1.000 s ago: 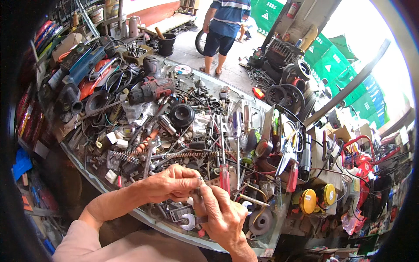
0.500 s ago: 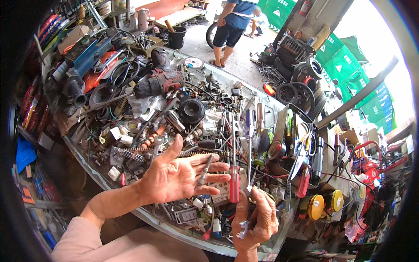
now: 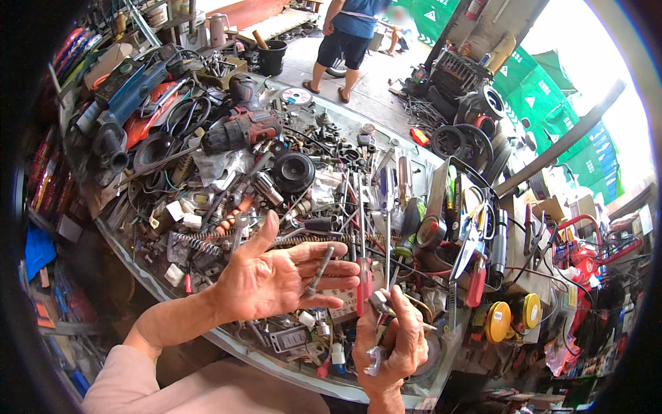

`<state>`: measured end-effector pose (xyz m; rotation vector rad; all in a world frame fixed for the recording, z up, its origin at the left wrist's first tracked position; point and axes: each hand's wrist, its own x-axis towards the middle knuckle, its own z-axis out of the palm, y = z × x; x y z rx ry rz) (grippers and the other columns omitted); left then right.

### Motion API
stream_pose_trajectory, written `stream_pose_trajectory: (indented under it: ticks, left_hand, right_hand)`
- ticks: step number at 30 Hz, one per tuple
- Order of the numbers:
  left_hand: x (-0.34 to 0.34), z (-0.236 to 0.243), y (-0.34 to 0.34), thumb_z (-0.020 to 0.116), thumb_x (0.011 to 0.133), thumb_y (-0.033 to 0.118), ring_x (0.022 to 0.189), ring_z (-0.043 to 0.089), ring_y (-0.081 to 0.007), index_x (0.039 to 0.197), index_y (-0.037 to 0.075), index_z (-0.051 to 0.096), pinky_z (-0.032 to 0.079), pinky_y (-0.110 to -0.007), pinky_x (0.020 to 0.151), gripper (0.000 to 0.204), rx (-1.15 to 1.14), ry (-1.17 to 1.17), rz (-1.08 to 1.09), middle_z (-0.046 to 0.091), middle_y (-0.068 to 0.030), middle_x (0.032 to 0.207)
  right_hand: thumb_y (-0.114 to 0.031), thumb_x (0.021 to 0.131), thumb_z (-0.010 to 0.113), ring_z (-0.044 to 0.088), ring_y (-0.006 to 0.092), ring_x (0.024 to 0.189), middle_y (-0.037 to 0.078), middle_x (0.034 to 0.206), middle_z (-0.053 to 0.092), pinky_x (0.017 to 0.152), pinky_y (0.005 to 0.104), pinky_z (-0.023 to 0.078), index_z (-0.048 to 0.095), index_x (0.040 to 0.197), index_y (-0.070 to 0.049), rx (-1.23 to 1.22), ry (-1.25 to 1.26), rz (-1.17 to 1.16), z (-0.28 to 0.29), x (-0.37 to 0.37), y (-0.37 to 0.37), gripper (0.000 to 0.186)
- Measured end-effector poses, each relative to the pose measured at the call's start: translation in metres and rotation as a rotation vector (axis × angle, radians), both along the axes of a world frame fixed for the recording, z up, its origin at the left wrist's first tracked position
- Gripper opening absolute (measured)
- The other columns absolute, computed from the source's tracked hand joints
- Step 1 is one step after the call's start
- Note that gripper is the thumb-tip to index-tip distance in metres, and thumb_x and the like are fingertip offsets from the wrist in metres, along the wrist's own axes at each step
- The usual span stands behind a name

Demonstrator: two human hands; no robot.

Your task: The person works at a cluttered workbench, using a screwdriver to manipulate a small mechanical component. They repeatedly pick up, adjust, and place down the part and tools, seemingly attempting to disassemble or fix the item. The workspace is filled with various tools and spare parts.

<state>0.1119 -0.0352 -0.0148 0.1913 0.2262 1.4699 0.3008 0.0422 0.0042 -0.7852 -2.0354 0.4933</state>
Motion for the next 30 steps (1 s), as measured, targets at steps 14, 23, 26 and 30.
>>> stream_pose_trajectory:
  ticks: [14, 23, 26, 30]
  left_hand:
    - [0.004, -0.013, -0.002, 0.032, 0.096, 0.064, 0.125, 0.050, -0.0278, 0.139, -0.003, 0.044, 0.035, -0.047, 0.109, 0.080, 0.080, 0.279, -0.078, 0.053, -0.0180, 0.134]
    - [0.002, -0.006, -0.005, 0.049, 0.100, 0.009, 0.097, 0.067, -0.0208, 0.131, -0.005, 0.052, 0.056, -0.032, 0.080, 0.034, 0.030, 0.482, -0.102, 0.064, -0.0161, 0.117]
    - [0.001, -0.008, -0.006, 0.053, 0.099, 0.009, 0.096, 0.067, -0.0191, 0.125, -0.002, 0.059, 0.055, -0.032, 0.078, 0.029, 0.036, 0.690, -0.103, 0.065, -0.0160, 0.115]
    - [0.006, -0.011, -0.004, 0.061, 0.092, 0.000, 0.093, 0.060, -0.0128, 0.113, 0.000, 0.068, 0.050, -0.027, 0.081, 0.023, 0.195, 1.147, 0.220, 0.065, -0.0073, 0.100]
  right_hand:
    - [0.000, 0.074, 0.079, 0.048, 0.0046, 0.056, 0.010, 0.093, 0.070, 0.048, 0.0192, 0.036, 0.066, 0.101, -0.002, 0.103, 0.045, 0.172, -0.010, -0.005, 0.005, 0.029]
    - [0.000, 0.072, 0.082, 0.039, -0.0010, 0.048, 0.007, 0.089, 0.070, 0.043, 0.0162, 0.027, 0.068, 0.096, -0.002, -0.014, 0.076, 0.138, -0.003, -0.002, 0.003, 0.028]
    - [0.000, 0.072, 0.082, 0.037, -0.0025, 0.048, 0.008, 0.091, 0.070, 0.042, 0.0157, 0.024, 0.067, 0.095, -0.001, -0.055, 0.088, 0.184, -0.002, 0.001, 0.004, 0.028]
    - [0.000, 0.072, 0.082, 0.036, -0.0025, 0.048, 0.009, 0.092, 0.070, 0.042, 0.0156, 0.024, 0.067, 0.095, -0.001, -0.069, 0.089, 0.252, -0.002, 0.001, 0.004, 0.028]
